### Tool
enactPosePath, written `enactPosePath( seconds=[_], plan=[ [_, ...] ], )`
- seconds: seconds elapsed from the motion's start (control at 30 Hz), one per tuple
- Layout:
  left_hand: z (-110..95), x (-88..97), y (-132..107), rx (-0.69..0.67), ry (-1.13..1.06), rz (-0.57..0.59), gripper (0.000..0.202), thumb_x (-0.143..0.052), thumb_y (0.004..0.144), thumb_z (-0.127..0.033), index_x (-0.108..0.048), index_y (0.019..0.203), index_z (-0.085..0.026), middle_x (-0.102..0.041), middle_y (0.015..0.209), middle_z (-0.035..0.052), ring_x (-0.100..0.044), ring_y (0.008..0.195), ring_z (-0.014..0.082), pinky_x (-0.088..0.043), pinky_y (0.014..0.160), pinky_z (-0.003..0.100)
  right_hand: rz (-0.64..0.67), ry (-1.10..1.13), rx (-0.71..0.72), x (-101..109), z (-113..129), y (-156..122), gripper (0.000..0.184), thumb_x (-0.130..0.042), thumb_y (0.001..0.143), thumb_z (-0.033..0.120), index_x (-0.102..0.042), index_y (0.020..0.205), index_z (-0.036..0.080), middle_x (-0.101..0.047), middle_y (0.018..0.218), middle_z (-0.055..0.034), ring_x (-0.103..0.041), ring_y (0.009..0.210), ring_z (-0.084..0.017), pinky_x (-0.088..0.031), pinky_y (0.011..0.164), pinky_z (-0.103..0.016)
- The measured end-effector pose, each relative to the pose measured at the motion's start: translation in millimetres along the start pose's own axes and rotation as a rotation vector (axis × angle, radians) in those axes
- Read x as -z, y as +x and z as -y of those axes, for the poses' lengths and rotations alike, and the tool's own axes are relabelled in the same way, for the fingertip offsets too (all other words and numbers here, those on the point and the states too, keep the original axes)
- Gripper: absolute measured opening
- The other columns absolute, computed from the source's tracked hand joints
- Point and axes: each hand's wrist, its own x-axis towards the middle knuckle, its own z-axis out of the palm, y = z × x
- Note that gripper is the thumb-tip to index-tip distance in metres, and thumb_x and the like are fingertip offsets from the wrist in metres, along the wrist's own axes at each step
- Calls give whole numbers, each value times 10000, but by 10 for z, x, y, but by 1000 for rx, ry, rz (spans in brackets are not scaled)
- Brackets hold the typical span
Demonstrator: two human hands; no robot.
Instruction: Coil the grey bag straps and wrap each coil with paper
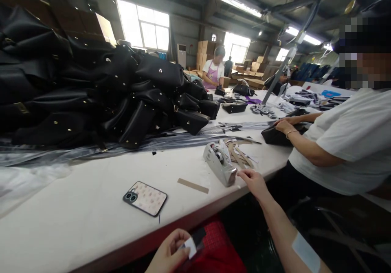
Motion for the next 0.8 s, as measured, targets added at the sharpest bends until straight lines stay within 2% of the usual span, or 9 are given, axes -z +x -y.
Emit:
enactPosePath(
  seconds=[0.1,0.17,0.23,0.3,0.4,0.47,0.53,0.63,0.8],
  plan=[
    [-113,-65,-22,-31,2,-32,419,-765,668,-493,-571,856,-172,-561,656,-23,-435,552,77,-287,513,197,55,1,-122,11,-116,-183,356,-618,740,494,-690,665,153,-648,554,-32,-599,498,-188,-469,499,-295],
    [-190,-116,-8,-55,-2,-48,391,-757,687,-449,-569,884,-169,-598,723,-6,-489,612,92,-341,553,198,106,21,-155,-41,-74,-320,376,-615,742,514,-693,702,148,-643,562,-22,-582,473,-163,-459,475,-272],
    [-251,-175,27,-91,2,-72,377,-750,692,-414,-561,906,-167,-625,795,15,-537,687,114,-397,617,213,186,70,-149,-153,85,-487,394,-614,759,535,-703,779,152,-648,607,-10,-578,496,-138,-470,500,-252],
    [-283,-230,75,-148,27,-119,370,-742,690,-385,-552,919,-165,-634,833,30,-566,744,136,-435,673,238,325,171,-132,-321,321,-684,395,-626,774,539,-704,813,154,-639,621,-2,-570,513,-120,-476,521,-236],
    [-281,-275,132,-245,77,-209,333,-699,722,-349,-538,947,-165,-642,851,41,-592,789,155,-460,716,262,572,368,-155,-620,648,-994,358,-666,782,506,-700,796,150,-634,613,-2,-559,518,-106,-480,527,-222],
    [-269,-274,133,-300,116,-251,303,-664,755,-333,-529,970,-167,-649,864,46,-605,797,158,-469,730,270,685,438,-191,-806,760,-1163,340,-682,779,490,-695,776,151,-626,594,3,-548,502,-99,-475,511,-214],
    [-260,-258,103,-334,149,-280,282,-641,776,-318,-523,985,-169,-653,867,46,-614,791,157,-475,736,273,724,456,-216,-961,781,-1268,347,-690,772,495,-684,743,150,-607,560,11,-529,476,-94,-458,476,-204],
    [-248,-219,38,-348,178,-311,271,-635,787,-313,-529,990,-169,-658,867,44,-622,790,156,-484,736,270,710,438,-241,-1116,733,-1303,388,-682,766,530,-666,707,146,-586,516,20,-492,422,-82,-412,419,-192],
    [-215,-157,5,-348,135,-346,285,-618,800,-370,-543,980,-161,-674,858,50,-639,763,162,-506,715,276,759,443,-270,-1217,716,-1266,432,-686,748,560,-652,674,136,-589,506,19,-492,401,-78,-388,415,-190]
  ],
)
